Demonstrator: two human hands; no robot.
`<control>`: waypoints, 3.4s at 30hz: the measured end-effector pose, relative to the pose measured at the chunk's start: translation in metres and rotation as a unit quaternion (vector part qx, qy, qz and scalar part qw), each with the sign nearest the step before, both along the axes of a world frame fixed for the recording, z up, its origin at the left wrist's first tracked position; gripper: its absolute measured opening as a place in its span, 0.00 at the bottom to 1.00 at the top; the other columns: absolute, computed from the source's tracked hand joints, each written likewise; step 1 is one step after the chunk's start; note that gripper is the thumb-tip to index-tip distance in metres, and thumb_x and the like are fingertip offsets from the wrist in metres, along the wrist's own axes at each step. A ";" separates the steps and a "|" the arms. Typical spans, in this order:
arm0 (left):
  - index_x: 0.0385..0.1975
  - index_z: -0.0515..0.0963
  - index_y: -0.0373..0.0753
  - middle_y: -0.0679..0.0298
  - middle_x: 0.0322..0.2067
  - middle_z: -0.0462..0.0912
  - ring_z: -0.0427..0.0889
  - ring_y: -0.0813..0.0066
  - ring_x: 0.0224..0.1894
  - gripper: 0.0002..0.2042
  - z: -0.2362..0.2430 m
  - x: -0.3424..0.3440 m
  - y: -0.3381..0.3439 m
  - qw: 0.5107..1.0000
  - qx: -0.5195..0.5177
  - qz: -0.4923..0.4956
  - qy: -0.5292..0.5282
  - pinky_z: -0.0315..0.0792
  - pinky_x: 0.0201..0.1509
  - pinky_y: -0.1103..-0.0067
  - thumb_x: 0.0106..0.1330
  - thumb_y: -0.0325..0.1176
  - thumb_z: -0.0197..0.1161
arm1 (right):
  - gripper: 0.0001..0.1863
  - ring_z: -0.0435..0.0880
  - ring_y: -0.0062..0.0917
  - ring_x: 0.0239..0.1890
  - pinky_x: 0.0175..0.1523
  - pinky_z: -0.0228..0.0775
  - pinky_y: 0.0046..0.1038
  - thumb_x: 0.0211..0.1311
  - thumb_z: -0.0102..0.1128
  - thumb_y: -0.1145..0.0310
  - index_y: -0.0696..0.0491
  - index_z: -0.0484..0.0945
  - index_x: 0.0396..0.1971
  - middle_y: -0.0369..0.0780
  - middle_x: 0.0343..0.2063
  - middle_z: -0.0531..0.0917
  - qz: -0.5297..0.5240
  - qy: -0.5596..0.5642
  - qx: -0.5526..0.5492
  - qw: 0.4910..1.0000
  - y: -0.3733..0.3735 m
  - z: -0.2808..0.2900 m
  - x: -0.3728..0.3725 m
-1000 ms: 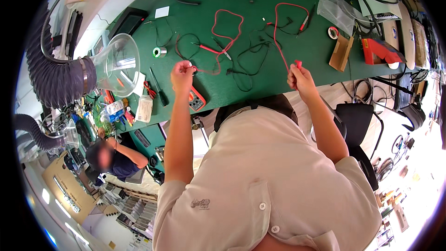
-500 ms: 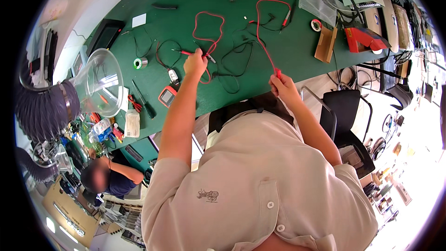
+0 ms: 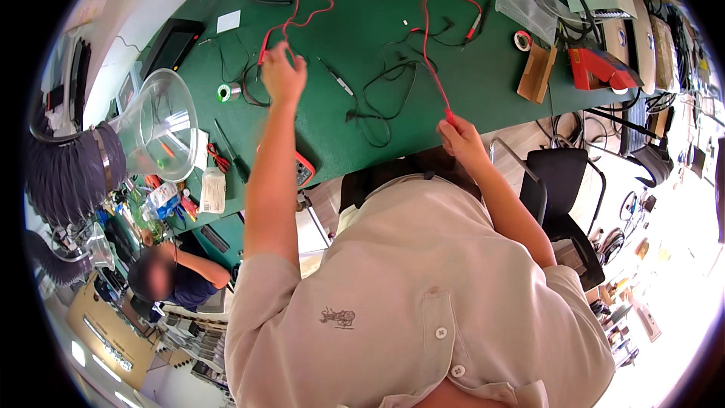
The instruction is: The person uses a multimeter to measure points on a red wire harness, moves the harness across the workbench, and connects the leads to a power supply.
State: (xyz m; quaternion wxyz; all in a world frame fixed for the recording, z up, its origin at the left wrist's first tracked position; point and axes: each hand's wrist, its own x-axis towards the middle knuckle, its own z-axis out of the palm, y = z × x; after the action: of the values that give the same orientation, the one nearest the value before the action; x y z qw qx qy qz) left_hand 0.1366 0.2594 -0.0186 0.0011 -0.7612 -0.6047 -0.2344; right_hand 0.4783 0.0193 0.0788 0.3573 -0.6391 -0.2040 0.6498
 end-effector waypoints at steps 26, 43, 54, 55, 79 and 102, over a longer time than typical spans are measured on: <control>0.63 0.65 0.31 0.53 0.47 0.76 0.76 0.67 0.38 0.39 -0.011 -0.128 -0.329 0.879 -0.218 0.278 -0.319 0.74 0.43 0.73 0.53 0.38 0.77 | 0.17 0.72 0.18 0.26 0.35 0.66 0.25 0.74 0.51 0.56 0.57 0.76 0.38 0.36 0.22 0.74 0.410 -0.048 0.145 0.899 0.014 -0.070 -0.216; 0.72 0.50 0.28 0.47 0.43 0.76 0.76 0.48 0.44 0.53 -0.017 -0.138 -0.305 0.953 -0.185 0.101 -0.218 0.73 0.50 0.63 0.47 0.36 0.78 | 0.17 0.78 0.33 0.38 0.46 0.70 0.32 0.73 0.52 0.56 0.55 0.79 0.43 0.43 0.34 0.78 0.477 -0.171 0.223 0.833 0.018 -0.115 -0.285; 0.74 0.46 0.35 0.51 0.45 0.74 0.75 0.50 0.46 0.52 -0.021 -0.138 -0.303 0.946 -0.224 0.101 -0.211 0.73 0.50 0.63 0.53 0.35 0.75 | 0.18 0.78 0.36 0.42 0.49 0.70 0.33 0.73 0.51 0.55 0.56 0.78 0.43 0.44 0.38 0.80 0.496 -0.148 0.153 0.842 0.029 -0.117 -0.288; 0.75 0.45 0.36 0.52 0.44 0.74 0.75 0.50 0.46 0.52 -0.020 -0.138 -0.303 0.947 -0.223 0.102 -0.210 0.73 0.50 0.63 0.53 0.35 0.75 | 0.18 0.78 0.36 0.42 0.49 0.70 0.34 0.73 0.51 0.55 0.56 0.78 0.43 0.45 0.38 0.80 0.497 -0.151 0.155 0.841 0.030 -0.115 -0.289; 0.75 0.46 0.38 0.53 0.44 0.74 0.75 0.50 0.47 0.52 -0.021 -0.137 -0.302 0.940 -0.240 0.113 -0.214 0.73 0.50 0.63 0.54 0.36 0.75 | 0.18 0.76 0.24 0.30 0.41 0.71 0.28 0.73 0.52 0.56 0.58 0.78 0.39 0.39 0.29 0.79 0.485 -0.137 0.154 0.850 0.031 -0.106 -0.291; 0.37 0.81 0.34 0.60 0.28 0.84 0.81 0.75 0.25 0.07 0.148 -0.110 -0.241 0.904 -0.127 0.005 -0.408 0.75 0.29 0.79 0.63 0.29 0.67 | 0.23 0.68 0.19 0.24 0.34 0.66 0.26 0.79 0.39 0.50 0.51 0.69 0.29 0.33 0.20 0.69 0.240 0.274 0.044 0.930 0.038 0.032 -0.281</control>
State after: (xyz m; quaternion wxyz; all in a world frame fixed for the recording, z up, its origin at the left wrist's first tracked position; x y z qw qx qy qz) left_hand 0.0270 0.0185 0.1294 -0.3416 -0.5899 -0.5806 -0.4453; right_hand 0.1974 0.0569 0.1109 0.2607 -0.3519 -0.2735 0.8564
